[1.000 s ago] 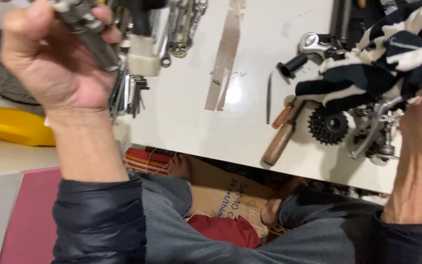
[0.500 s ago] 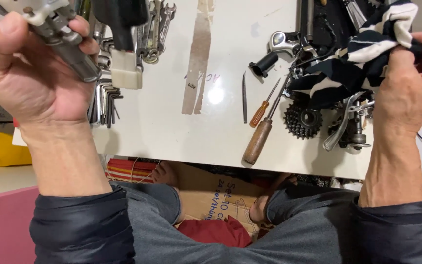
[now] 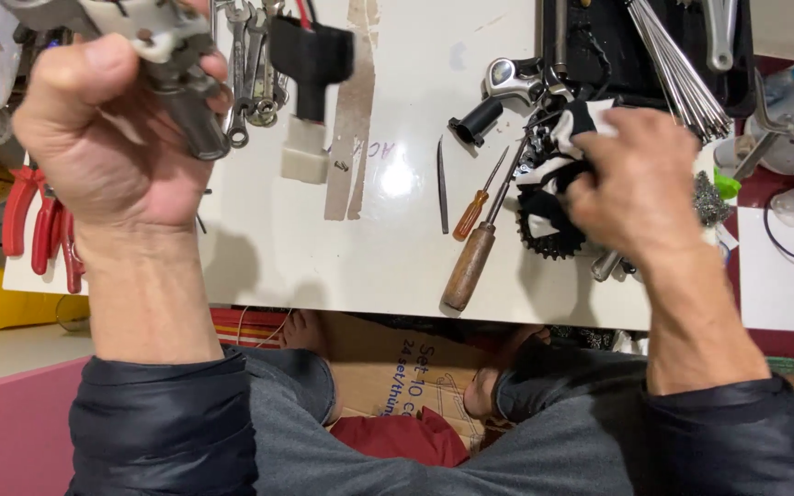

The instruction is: Assembling a small mechanical bicycle component on a workbench, involving fitting a plastic cap, managing wires, and using a screwdriver.

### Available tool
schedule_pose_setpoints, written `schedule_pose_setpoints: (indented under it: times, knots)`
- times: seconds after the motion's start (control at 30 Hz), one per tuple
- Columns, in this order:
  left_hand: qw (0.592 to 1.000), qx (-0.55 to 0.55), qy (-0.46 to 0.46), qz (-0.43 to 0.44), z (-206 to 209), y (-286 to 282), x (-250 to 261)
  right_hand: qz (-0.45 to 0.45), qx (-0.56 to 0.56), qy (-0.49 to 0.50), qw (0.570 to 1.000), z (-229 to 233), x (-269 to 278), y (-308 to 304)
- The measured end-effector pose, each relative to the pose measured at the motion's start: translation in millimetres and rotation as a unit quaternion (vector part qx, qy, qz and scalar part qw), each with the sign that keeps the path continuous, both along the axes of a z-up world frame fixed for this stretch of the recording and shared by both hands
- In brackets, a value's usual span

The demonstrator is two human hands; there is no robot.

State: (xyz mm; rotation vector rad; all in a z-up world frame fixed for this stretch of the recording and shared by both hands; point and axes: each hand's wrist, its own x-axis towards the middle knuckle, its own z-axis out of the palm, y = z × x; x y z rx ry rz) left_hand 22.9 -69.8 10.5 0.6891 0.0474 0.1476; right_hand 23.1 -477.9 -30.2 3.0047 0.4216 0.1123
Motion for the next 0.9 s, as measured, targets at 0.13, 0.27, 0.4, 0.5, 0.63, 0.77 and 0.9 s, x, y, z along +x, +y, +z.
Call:
schedule_pose_setpoints:
  times: [0.13,0.27,0.4,0.5,0.63,0.77,0.9]
  knots:
    - [0.998,0.033,-0.049,-0.033,-1,-14,1,0.289,0.112,-0.085,0.947,-1,-8,44]
    - [0.993,0.061,-0.046,-0.086,-6,-31,7,0.235,-0.069,0.229,0.942,-25,-25,66]
    - [0.981,0.099,-0.056,-0.155,-10,-45,11,0.298,-0.165,0.208,0.917,-58,-36,77]
    - [0.979,0.078,-0.039,-0.184,-11,-56,13,0.319,-0.146,0.191,0.917,-68,-39,76]
    - [0.964,0.141,-0.095,-0.203,-20,-63,16,0.325,-0.108,0.168,0.924,-72,-39,74]
    - [0.974,0.087,-0.066,-0.196,-20,-68,16,0.344,-0.06,0.095,0.932,-63,-35,70]
    - [0.978,0.102,-0.049,-0.174,-21,-70,17,0.308,-0.057,0.051,0.948,-34,-28,64]
